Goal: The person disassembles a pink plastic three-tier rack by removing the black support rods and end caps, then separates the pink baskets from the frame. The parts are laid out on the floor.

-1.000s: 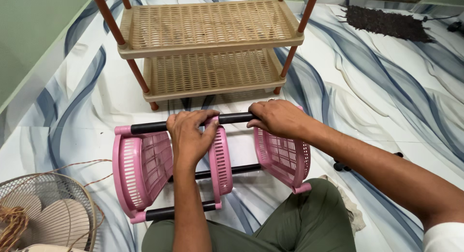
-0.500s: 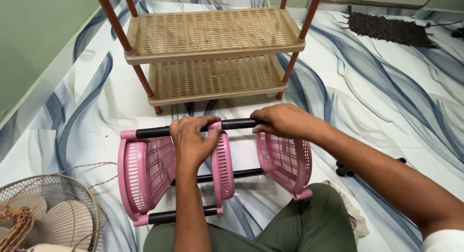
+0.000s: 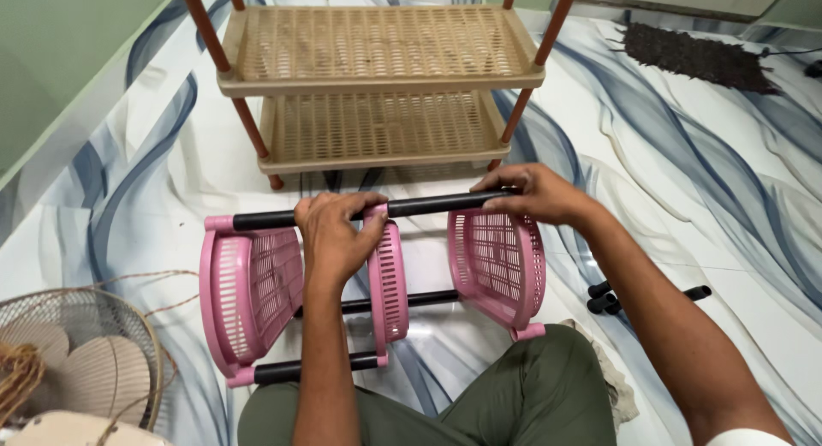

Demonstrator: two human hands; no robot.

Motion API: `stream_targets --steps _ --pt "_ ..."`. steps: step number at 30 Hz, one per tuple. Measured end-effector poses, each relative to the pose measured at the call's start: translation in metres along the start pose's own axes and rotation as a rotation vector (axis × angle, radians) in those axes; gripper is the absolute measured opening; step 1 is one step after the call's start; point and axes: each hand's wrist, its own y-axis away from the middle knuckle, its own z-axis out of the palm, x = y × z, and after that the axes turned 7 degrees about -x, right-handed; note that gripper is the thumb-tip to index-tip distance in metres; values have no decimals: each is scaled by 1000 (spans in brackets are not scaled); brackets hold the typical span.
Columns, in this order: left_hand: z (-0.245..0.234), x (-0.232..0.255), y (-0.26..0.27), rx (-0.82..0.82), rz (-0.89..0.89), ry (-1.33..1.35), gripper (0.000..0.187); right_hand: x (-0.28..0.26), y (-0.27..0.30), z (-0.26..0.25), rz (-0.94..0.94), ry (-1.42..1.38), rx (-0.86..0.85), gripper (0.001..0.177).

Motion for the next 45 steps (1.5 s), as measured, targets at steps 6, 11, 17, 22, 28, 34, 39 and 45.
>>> stream_targets --steps 6,11,17,22,28,34,39,45 --pt "-1 -2 1 36 29 -4 17 -31 -26 -12 -76 512 -198 52" --pt "-2 1 2 18 4 -17 19 -54 -93 35 29 390 -519 63" --pt "-3 -2 2 16 21 -35 18 -43 -103 57 -17 577 -437 36" --pt "-1 0 1 12 7 -19 17 -30 -71 83 -225 1010 176 13" --pt "-5 1 1 -11 15 -15 17 -33 -68 74 -609 835 268 42" --pt "-4 2 2 -22 33 -19 17 -49 -109 45 172 401 -534 44" --pt "-2 -1 2 8 32 -16 17 -39 -101 60 -61 707 -286 31" --pt "2 0 2 21 29 -36 17 -26 -65 88 -320 1053 296 23"
